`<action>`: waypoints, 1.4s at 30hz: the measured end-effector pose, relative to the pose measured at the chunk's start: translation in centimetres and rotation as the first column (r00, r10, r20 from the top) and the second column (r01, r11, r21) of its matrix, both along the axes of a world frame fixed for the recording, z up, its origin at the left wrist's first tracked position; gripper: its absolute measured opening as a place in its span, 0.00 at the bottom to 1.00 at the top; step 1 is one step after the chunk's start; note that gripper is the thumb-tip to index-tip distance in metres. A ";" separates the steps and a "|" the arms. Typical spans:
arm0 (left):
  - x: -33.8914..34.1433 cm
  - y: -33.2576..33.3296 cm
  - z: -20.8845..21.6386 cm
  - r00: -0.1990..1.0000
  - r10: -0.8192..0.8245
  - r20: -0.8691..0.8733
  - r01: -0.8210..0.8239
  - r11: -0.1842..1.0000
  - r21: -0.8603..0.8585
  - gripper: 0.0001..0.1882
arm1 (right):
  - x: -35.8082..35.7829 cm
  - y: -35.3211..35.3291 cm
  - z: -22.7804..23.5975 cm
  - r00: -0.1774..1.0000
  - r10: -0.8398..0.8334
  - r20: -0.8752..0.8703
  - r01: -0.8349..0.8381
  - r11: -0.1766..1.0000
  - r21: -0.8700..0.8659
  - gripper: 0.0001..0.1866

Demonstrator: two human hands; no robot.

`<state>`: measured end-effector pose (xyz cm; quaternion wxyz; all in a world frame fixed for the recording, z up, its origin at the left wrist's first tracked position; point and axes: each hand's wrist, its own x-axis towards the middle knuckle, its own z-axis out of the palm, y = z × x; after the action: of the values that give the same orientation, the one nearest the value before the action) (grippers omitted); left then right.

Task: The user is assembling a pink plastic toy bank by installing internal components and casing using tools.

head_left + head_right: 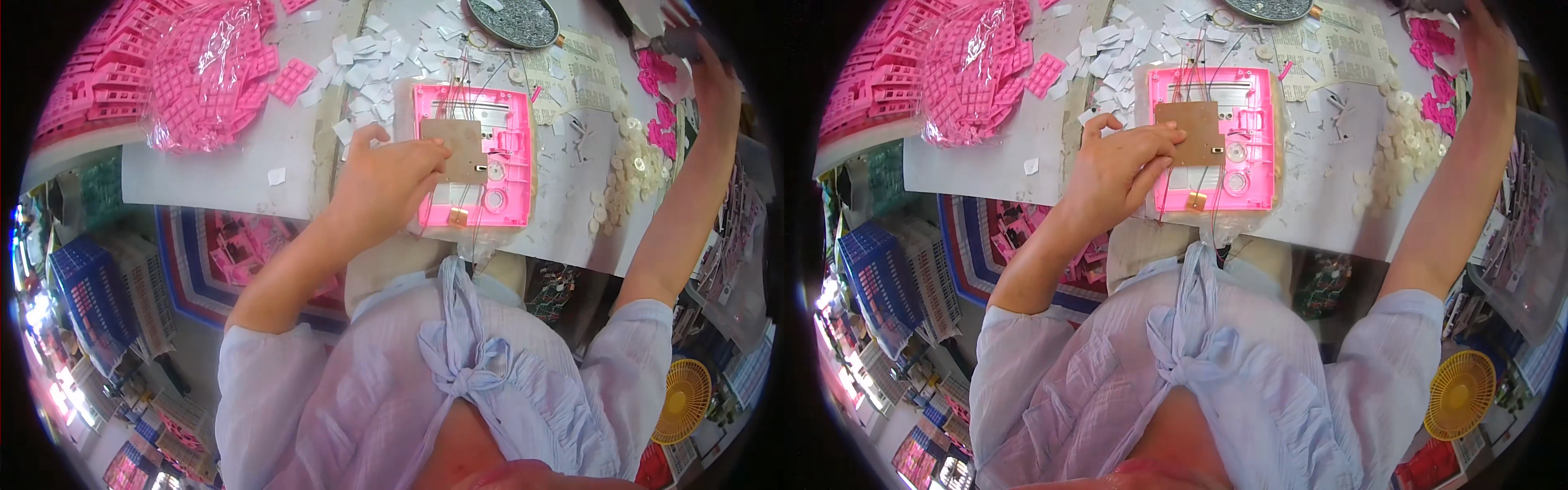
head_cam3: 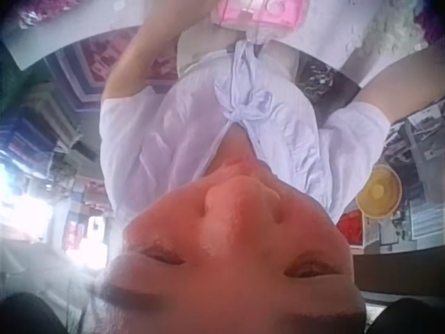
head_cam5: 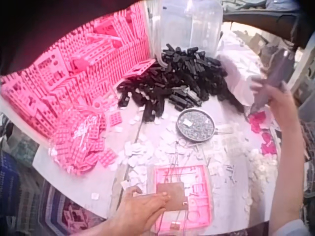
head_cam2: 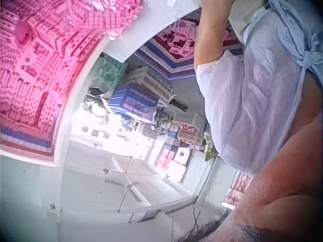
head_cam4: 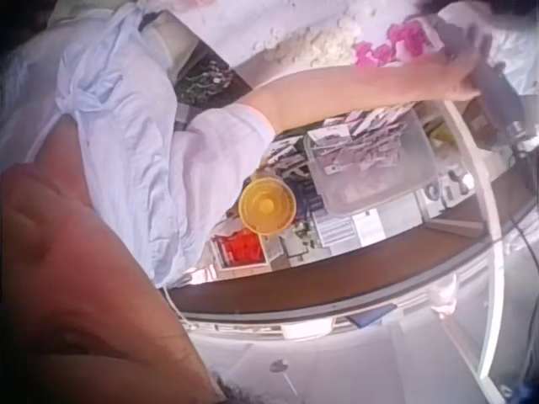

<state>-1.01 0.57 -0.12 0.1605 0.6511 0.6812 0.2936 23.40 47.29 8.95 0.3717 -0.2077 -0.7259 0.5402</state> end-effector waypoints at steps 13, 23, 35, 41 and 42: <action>0.2 -0.2 -1.5 0.994 0.047 -0.102 -0.032 0.989 0.147 0.03 | -9.4 -32.2 -4.9 0.833 0.347 -0.430 -0.478 0.843 -0.248 0.16; 0.6 -0.1 -2.0 0.995 0.086 -0.058 -0.070 0.969 0.236 0.07 | -10.3 -33.5 -6.4 0.860 0.366 -0.356 -0.469 0.842 -0.267 0.14; 0.5 -0.3 -2.0 0.997 0.077 0.021 -0.080 0.969 0.233 0.06 | -10.9 -34.1 -6.5 0.866 0.470 -0.168 -0.487 0.870 -0.074 0.11; 1.0 0.0 -2.0 0.984 0.114 0.138 -0.149 0.949 0.279 0.05 | -10.9 -31.2 -3.3 0.726 0.559 -0.401 -0.630 0.775 -0.059 0.15; 1.3 0.3 -1.9 0.977 0.113 0.180 -0.159 0.952 0.262 0.05 | -10.8 -31.0 -2.9 0.711 0.576 -0.403 -0.644 0.764 -0.043 0.15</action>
<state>0.27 0.87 -1.99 0.1033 0.5922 0.6618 0.4479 12.64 16.31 6.06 0.2797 0.1165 -0.6189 0.7246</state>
